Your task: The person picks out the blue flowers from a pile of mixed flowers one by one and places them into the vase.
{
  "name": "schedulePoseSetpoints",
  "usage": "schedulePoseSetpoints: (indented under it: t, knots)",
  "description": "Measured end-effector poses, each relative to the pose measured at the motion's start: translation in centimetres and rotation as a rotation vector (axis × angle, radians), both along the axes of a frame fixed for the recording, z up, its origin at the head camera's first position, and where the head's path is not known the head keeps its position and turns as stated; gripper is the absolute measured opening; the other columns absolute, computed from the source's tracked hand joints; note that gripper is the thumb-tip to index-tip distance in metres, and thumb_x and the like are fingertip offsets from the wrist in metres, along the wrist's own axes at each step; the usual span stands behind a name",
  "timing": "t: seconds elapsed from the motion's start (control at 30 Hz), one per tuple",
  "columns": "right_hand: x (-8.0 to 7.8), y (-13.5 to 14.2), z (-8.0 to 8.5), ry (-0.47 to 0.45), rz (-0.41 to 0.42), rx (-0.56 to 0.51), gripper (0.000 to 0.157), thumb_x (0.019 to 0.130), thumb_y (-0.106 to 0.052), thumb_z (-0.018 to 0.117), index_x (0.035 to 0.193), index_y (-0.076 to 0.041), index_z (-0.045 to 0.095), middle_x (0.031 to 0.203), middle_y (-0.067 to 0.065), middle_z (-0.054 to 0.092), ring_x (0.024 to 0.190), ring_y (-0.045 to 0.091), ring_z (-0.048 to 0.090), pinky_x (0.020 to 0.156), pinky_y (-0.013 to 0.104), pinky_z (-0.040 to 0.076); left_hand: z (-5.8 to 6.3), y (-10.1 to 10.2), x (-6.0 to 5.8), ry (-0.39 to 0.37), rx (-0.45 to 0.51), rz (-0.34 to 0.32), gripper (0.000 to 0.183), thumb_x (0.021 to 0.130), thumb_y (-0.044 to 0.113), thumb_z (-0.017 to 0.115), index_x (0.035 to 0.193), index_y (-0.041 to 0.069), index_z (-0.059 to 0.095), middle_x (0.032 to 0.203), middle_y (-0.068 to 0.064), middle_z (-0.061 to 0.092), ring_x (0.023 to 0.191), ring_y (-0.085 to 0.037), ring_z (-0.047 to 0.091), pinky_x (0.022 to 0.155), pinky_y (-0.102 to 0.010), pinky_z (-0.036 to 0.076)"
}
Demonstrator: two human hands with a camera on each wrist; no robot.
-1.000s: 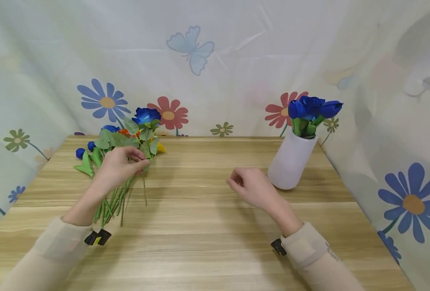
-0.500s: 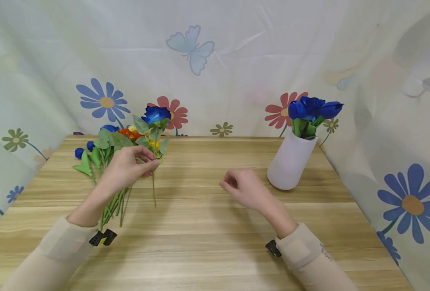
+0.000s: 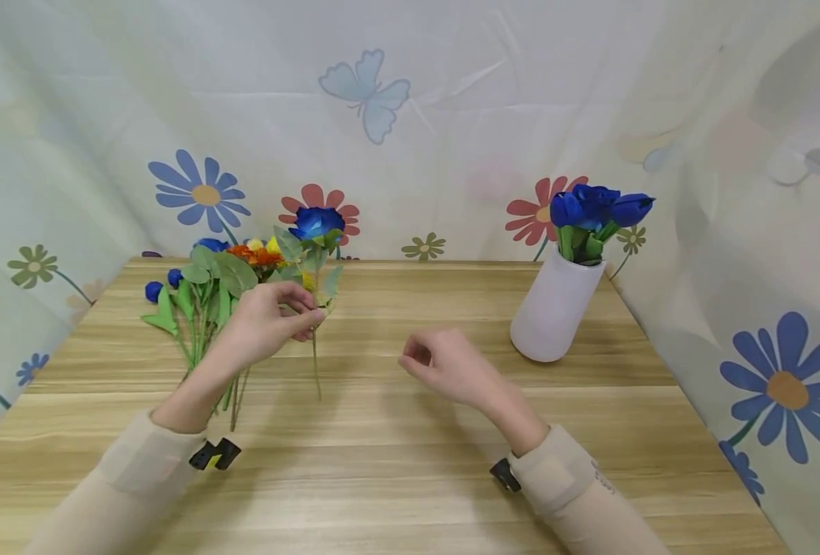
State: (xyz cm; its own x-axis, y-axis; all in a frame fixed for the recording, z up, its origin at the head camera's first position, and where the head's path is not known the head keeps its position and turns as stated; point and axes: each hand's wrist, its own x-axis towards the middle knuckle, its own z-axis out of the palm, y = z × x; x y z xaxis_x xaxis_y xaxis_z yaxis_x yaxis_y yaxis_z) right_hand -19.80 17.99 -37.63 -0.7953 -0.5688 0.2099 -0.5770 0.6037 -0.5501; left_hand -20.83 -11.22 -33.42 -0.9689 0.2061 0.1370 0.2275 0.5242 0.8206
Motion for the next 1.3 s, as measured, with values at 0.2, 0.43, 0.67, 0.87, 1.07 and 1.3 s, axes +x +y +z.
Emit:
schedulePoseSetpoints:
  t: [0.2,0.43,0.67,0.87,1.07,1.3]
  knots:
    - [0.3,-0.8,0.4,0.000,0.018,-0.004,0.006,0.099,-0.015,0.070,0.095,-0.013,0.073,0.083,-0.010,0.066,0.078,0.007,0.063,0.069,0.029,0.055,-0.3,1.3,0.3,-0.005,-0.002,-0.038,0.017,0.095,0.017,0.077,0.102,0.005,0.068,0.087,-0.005,0.071,0.067,-0.016,0.071,0.062,-0.038,0.058]
    - [0.5,-2.1,0.0,-0.059,0.094,-0.040,0.009,0.101,-0.016,0.069,0.101,-0.012,0.076,0.090,-0.006,0.072,0.084,0.006,0.066,0.071,0.027,0.056,-0.5,2.2,0.3,-0.011,0.044,-0.064,0.016,0.095,0.017,0.077,0.100,0.005,0.068,0.086,-0.005,0.071,0.067,-0.017,0.072,0.062,-0.033,0.059]
    - [0.9,-3.5,-0.1,-0.100,0.118,-0.069,0.013,0.101,-0.017,0.069,0.108,-0.008,0.076,0.097,-0.006,0.073,0.090,0.007,0.068,0.077,0.027,0.056,-0.7,3.3,0.3,0.008,0.085,-0.090,0.017,0.095,0.015,0.077,0.102,0.003,0.068,0.087,-0.006,0.071,0.066,-0.016,0.072,0.062,-0.031,0.059]
    - [1.1,-4.3,-0.4,-0.162,0.101,-0.127,0.017,0.102,-0.016,0.068,0.113,-0.005,0.074,0.097,-0.002,0.074,0.086,0.013,0.070,0.074,0.030,0.058,-0.9,3.8,0.4,0.031,0.099,-0.093,0.015,0.095,0.014,0.077,0.100,0.003,0.069,0.087,-0.007,0.071,0.068,-0.020,0.073,0.061,-0.030,0.059]
    - [1.2,-4.8,-0.6,-0.193,0.125,-0.203,0.011,0.102,-0.012,0.067,0.105,-0.004,0.073,0.088,-0.001,0.074,0.077,0.017,0.071,0.069,0.032,0.058,-0.7,4.3,0.5,0.042,0.137,-0.122,0.015,0.094,0.011,0.077,0.101,0.001,0.068,0.088,-0.008,0.071,0.069,-0.022,0.074,0.063,-0.030,0.060]
    - [1.3,-5.0,-0.7,-0.205,0.126,-0.242,0.007,0.101,-0.006,0.065,0.099,-0.005,0.071,0.086,0.004,0.075,0.073,0.007,0.069,0.067,0.030,0.058,-0.8,4.5,0.6,0.055,0.154,-0.132,0.016,0.094,0.010,0.077,0.102,-0.001,0.068,0.089,-0.010,0.072,0.072,-0.025,0.074,0.064,-0.030,0.060]
